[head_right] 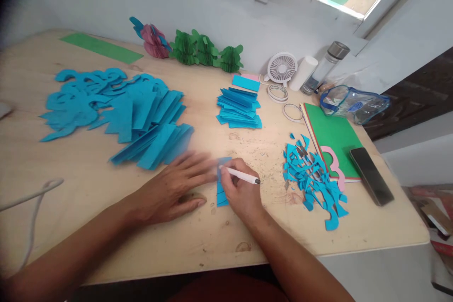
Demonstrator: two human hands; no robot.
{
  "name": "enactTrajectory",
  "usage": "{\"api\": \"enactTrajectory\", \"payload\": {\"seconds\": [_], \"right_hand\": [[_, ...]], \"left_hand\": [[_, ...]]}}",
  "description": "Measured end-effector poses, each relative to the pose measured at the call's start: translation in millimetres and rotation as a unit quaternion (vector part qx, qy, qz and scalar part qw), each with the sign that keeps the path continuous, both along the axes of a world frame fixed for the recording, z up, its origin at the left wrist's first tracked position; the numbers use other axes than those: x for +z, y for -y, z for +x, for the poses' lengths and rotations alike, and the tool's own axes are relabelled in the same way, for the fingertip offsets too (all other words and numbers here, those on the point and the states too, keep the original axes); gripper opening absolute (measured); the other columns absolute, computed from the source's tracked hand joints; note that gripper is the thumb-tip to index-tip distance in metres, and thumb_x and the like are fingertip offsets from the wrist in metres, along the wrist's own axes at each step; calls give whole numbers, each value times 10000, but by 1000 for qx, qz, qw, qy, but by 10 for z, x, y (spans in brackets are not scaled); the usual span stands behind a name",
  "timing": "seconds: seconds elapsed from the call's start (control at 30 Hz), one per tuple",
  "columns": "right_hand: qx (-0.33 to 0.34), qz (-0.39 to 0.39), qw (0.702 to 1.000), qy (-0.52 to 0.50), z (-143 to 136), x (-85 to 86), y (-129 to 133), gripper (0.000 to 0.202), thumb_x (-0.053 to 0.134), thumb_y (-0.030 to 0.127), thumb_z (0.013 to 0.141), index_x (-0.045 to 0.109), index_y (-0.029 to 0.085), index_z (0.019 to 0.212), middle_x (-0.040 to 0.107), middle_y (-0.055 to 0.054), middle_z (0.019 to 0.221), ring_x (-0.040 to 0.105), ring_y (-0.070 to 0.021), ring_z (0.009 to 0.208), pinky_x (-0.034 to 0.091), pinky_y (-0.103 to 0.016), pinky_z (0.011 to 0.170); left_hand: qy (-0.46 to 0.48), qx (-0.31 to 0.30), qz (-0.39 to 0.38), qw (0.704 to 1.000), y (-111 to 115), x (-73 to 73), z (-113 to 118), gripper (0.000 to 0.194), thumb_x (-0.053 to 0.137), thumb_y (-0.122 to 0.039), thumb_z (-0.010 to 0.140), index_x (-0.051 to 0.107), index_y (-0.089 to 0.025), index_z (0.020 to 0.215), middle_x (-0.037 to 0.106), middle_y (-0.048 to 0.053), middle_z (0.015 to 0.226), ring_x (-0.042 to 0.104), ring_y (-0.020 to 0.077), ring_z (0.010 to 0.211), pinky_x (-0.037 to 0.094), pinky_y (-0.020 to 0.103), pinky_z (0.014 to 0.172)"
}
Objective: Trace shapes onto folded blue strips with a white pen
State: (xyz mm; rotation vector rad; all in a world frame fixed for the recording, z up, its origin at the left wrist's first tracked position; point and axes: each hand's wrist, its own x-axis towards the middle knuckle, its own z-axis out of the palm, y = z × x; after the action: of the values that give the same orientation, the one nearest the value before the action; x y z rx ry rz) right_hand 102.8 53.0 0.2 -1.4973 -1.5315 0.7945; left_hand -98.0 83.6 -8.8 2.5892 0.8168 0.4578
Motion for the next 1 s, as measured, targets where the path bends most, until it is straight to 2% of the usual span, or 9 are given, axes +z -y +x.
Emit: {"api": "enactTrajectory", "payload": {"seconds": [0.63,1.0], "right_hand": [[13,33,995,89,13,57,30,138,505,279,894,585,215,802,577,26,621,470,-102,510,343,-212,477],[3,30,996,87,30,75,84,144,507,269,892,582,207,787,579,24,636,474,-99,524,349,-208,487]], "left_hand": [[-20,1,6,1000,-5,6,2,489,586,-340,854,531,-306,1339,456,44,1512,345,326,1422,211,570,1177],[-13,-3,16,1000,1,-1,0,452,564,-350,871,551,-280,1318,459,65,1507,348,334,1416,222,570,1169]]}}
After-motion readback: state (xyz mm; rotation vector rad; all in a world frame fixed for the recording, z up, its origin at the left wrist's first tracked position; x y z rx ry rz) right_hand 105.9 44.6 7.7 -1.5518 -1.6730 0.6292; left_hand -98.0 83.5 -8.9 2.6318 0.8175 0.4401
